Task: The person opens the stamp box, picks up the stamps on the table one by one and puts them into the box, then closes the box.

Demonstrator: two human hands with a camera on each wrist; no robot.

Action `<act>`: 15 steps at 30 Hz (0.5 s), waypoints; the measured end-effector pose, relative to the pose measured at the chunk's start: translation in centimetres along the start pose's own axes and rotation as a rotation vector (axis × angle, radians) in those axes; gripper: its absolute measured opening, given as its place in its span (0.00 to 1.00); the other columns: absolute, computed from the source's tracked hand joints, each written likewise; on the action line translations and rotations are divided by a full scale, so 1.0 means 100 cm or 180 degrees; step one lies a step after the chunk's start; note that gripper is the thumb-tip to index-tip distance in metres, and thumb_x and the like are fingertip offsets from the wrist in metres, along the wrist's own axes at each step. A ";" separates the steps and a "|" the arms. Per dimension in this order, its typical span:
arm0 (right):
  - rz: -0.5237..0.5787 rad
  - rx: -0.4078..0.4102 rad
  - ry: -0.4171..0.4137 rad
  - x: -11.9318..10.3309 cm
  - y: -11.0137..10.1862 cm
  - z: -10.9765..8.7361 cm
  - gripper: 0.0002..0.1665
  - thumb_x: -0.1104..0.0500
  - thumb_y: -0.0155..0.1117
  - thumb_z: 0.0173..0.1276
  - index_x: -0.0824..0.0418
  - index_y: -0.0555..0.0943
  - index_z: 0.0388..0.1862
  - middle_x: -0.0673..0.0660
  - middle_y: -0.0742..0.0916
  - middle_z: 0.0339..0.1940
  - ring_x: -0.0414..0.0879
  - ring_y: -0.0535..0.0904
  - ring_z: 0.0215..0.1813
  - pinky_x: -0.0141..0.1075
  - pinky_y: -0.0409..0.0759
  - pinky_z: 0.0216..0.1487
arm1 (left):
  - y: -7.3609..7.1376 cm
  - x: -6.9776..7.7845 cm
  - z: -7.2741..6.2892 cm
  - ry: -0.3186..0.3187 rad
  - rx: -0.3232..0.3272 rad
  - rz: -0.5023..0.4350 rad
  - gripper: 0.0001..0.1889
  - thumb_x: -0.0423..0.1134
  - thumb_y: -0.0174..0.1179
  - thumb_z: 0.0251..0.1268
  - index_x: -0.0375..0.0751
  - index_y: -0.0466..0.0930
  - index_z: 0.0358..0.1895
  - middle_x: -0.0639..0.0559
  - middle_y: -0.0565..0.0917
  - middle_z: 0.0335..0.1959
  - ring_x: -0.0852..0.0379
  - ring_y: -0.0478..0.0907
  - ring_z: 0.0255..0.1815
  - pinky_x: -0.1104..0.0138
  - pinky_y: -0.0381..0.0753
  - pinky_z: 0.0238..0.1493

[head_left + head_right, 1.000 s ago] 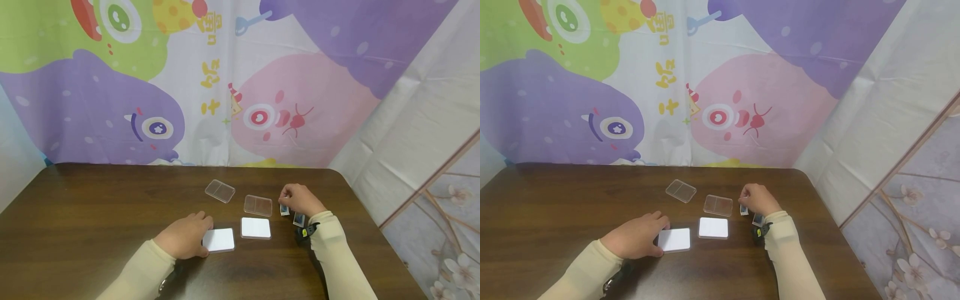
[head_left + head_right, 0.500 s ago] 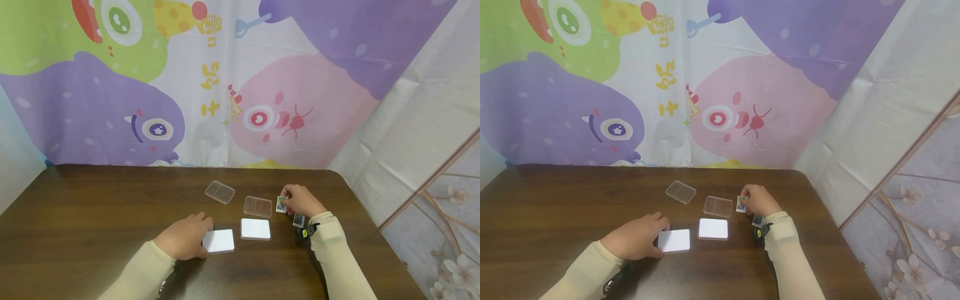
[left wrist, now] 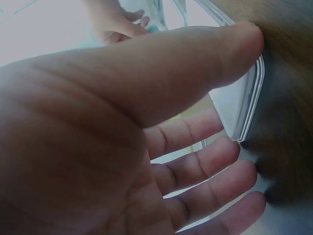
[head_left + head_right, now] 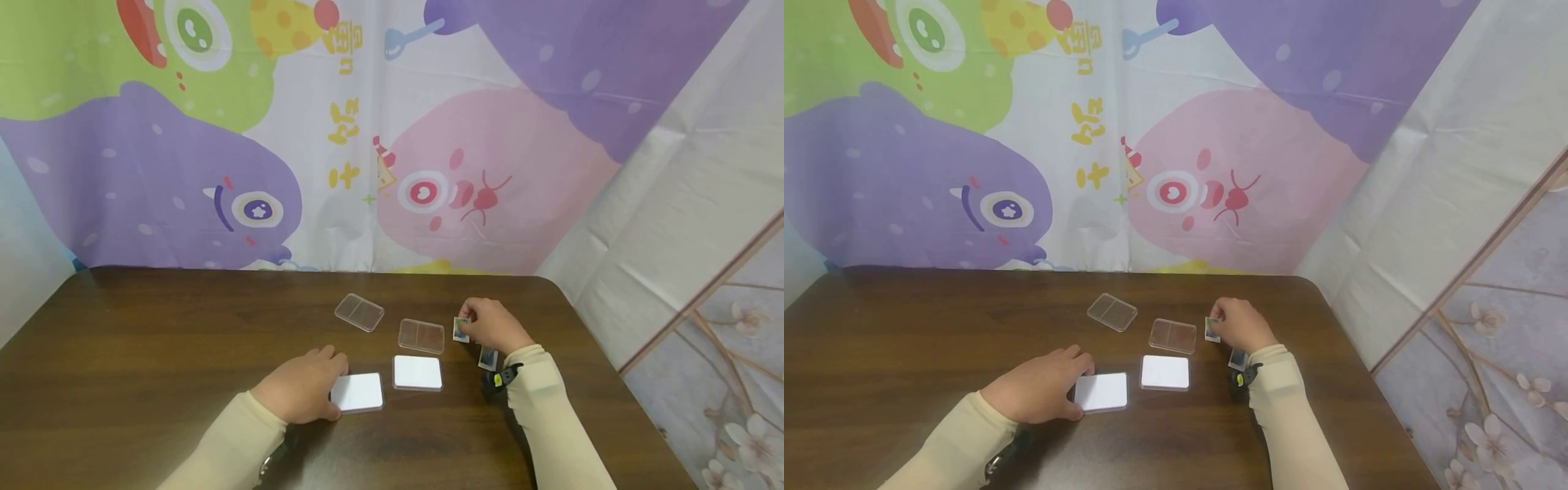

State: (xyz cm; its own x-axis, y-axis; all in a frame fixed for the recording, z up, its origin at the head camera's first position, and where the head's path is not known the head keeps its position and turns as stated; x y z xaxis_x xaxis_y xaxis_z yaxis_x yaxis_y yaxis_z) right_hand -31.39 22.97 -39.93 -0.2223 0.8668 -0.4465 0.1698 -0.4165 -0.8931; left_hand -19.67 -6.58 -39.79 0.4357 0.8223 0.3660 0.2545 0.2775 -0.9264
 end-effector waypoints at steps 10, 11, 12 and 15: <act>0.0212 0.0085 -0.0022 -0.003 -0.002 0.000 0.04 0.64 0.66 0.71 0.60 0.79 0.37 0.54 0.81 0.27 0.44 0.79 0.27 0.38 0.77 0.30 | 0.001 0.000 -0.001 0.0007 -0.0020 0.0013 0.26 0.42 0.82 0.48 0.39 0.78 0.48 0.49 0.76 0.41 0.51 0.74 0.41 0.52 0.80 0.45; 0.0256 0.0079 0.0001 -0.003 -0.002 0.000 0.04 0.64 0.66 0.72 0.61 0.79 0.37 0.54 0.81 0.27 0.44 0.80 0.27 0.37 0.78 0.30 | 0.001 0.000 -0.001 0.0012 -0.0016 0.0019 0.26 0.42 0.82 0.48 0.39 0.78 0.48 0.49 0.76 0.41 0.51 0.74 0.41 0.52 0.80 0.45; 0.0298 0.0071 0.0032 -0.002 -0.001 0.000 0.04 0.64 0.66 0.72 0.61 0.79 0.37 0.54 0.81 0.27 0.44 0.81 0.26 0.37 0.78 0.30 | 0.001 0.000 -0.001 0.0017 -0.0008 0.0024 0.26 0.42 0.82 0.48 0.39 0.78 0.47 0.49 0.76 0.40 0.51 0.74 0.41 0.52 0.79 0.45; 0.0320 0.0088 0.0036 -0.002 -0.002 0.000 0.04 0.64 0.66 0.72 0.61 0.79 0.37 0.54 0.81 0.26 0.44 0.81 0.26 0.37 0.79 0.29 | 0.001 -0.001 0.000 0.0031 0.0010 0.0035 0.26 0.41 0.82 0.47 0.39 0.78 0.47 0.49 0.76 0.40 0.51 0.74 0.40 0.52 0.79 0.45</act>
State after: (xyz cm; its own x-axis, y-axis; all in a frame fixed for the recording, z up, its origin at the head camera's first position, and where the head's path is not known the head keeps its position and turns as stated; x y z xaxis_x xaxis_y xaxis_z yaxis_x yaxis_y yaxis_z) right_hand -31.37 22.82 -39.67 -0.1945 0.8233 -0.5333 0.1642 -0.5087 -0.8452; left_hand -19.65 -6.62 -39.95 0.4467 0.8205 0.3567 0.2470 0.2701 -0.9306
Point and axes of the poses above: each hand's wrist, its own z-axis towards the middle knuckle, its own y-axis out of the palm, x = y × z, the point moved 6 cm from there along z, towards the middle knuckle
